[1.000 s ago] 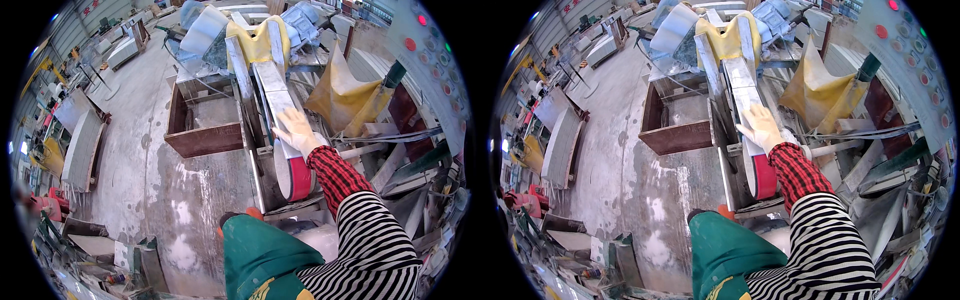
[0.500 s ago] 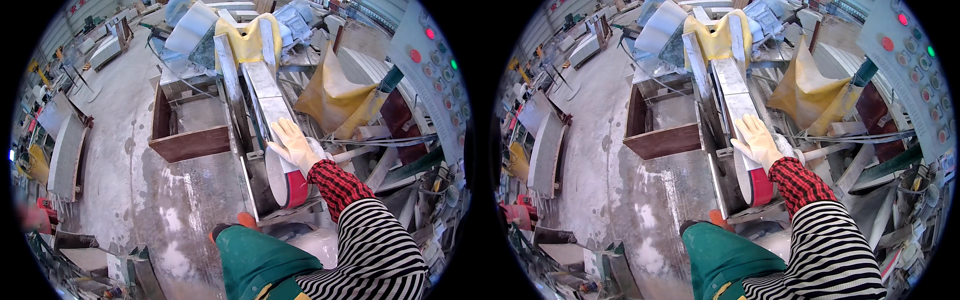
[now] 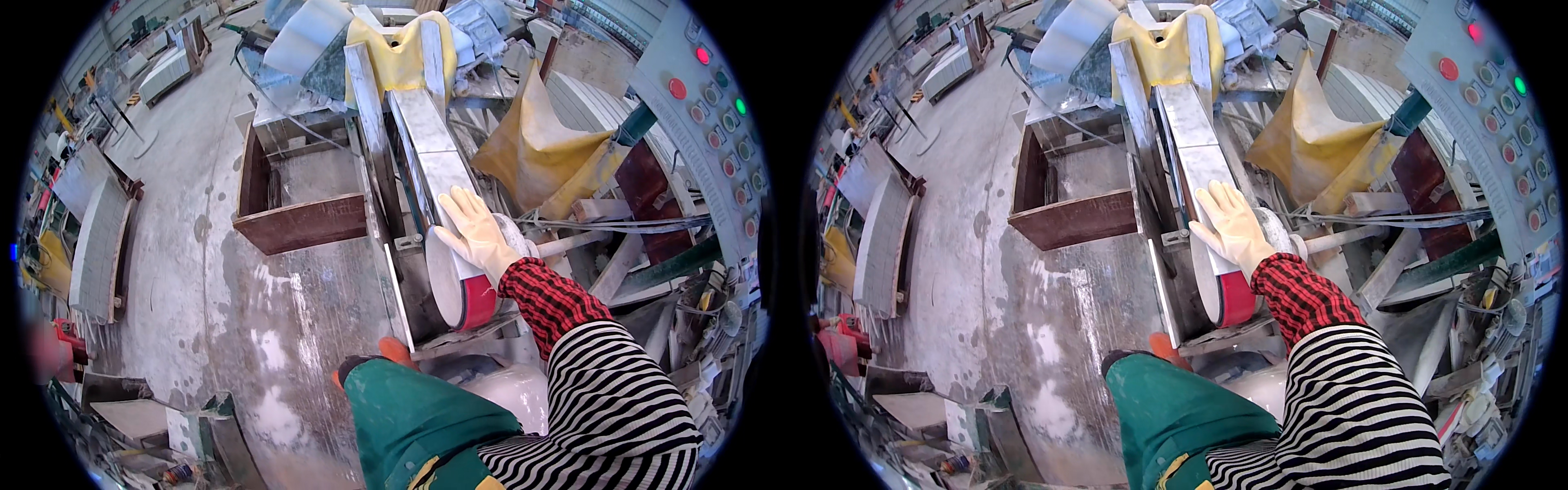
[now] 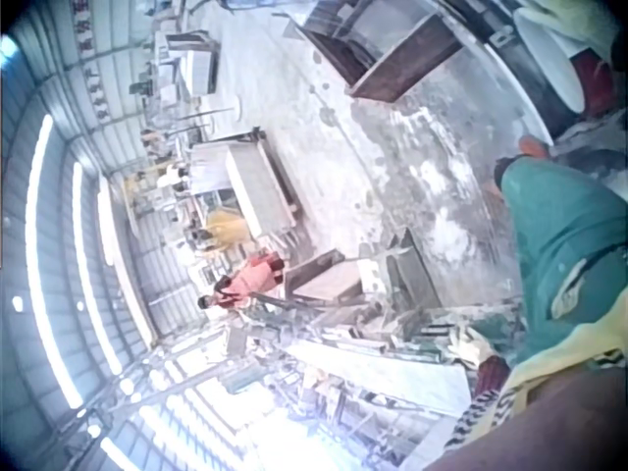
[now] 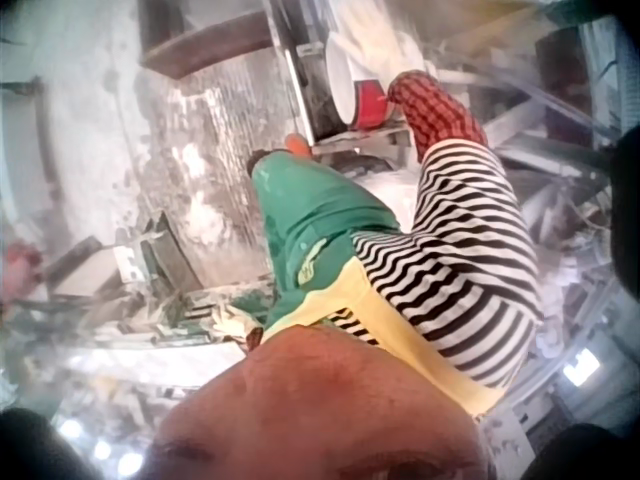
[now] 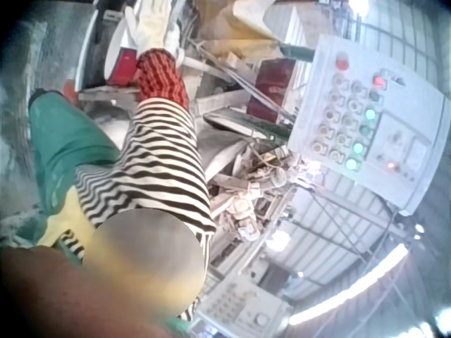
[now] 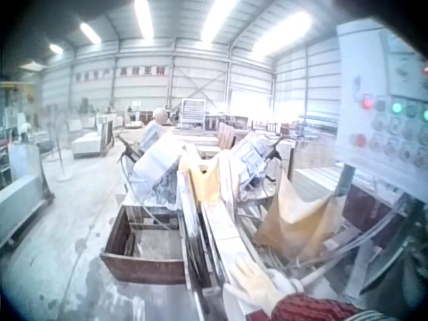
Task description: The person repeatedly picks up rectangular white tiles from a conveyor belt and rubs their edges against a rotating sanding wheel. They handle the tiles one at a time, flipping them to sand different sides, and then place them into a wooden bin. The process is repetitive and involves manual handling of the tiles throughout the clip.
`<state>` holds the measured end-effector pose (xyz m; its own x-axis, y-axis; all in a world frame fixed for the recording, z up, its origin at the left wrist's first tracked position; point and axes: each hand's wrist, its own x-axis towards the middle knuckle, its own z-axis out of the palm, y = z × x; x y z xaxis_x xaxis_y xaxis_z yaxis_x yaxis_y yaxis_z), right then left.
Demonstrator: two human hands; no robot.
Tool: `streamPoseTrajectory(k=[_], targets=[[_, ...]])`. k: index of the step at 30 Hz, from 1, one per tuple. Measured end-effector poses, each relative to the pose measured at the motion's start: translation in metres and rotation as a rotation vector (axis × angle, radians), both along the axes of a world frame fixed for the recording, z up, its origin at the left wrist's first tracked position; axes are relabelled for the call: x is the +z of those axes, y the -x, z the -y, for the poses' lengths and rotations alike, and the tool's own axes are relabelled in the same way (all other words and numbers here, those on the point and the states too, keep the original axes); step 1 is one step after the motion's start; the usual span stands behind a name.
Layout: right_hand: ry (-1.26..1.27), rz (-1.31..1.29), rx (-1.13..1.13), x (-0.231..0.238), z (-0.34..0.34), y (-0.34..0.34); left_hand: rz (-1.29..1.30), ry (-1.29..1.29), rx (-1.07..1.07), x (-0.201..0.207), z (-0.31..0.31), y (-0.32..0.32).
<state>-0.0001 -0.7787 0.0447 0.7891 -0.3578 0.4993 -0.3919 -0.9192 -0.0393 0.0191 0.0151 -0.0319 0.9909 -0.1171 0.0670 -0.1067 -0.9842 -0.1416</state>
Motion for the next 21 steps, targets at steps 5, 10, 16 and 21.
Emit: streamPoseTrajectory(k=[5,10,16,21], targets=[[-0.009,0.005,-0.001,0.002,-0.006,0.002,-0.016,0.005,0.013,-0.004,-0.004,0.0],[-0.069,-0.015,-0.014,0.001,-0.009,0.006,-0.048,-0.035,0.042,-0.003,-0.002,-0.002],[-0.035,0.018,0.009,0.0,-0.015,0.007,-0.101,0.038,0.115,0.008,0.01,0.001],[-0.038,-0.002,-0.008,0.004,-0.021,0.014,-0.016,0.429,0.192,-0.01,0.002,0.0]])
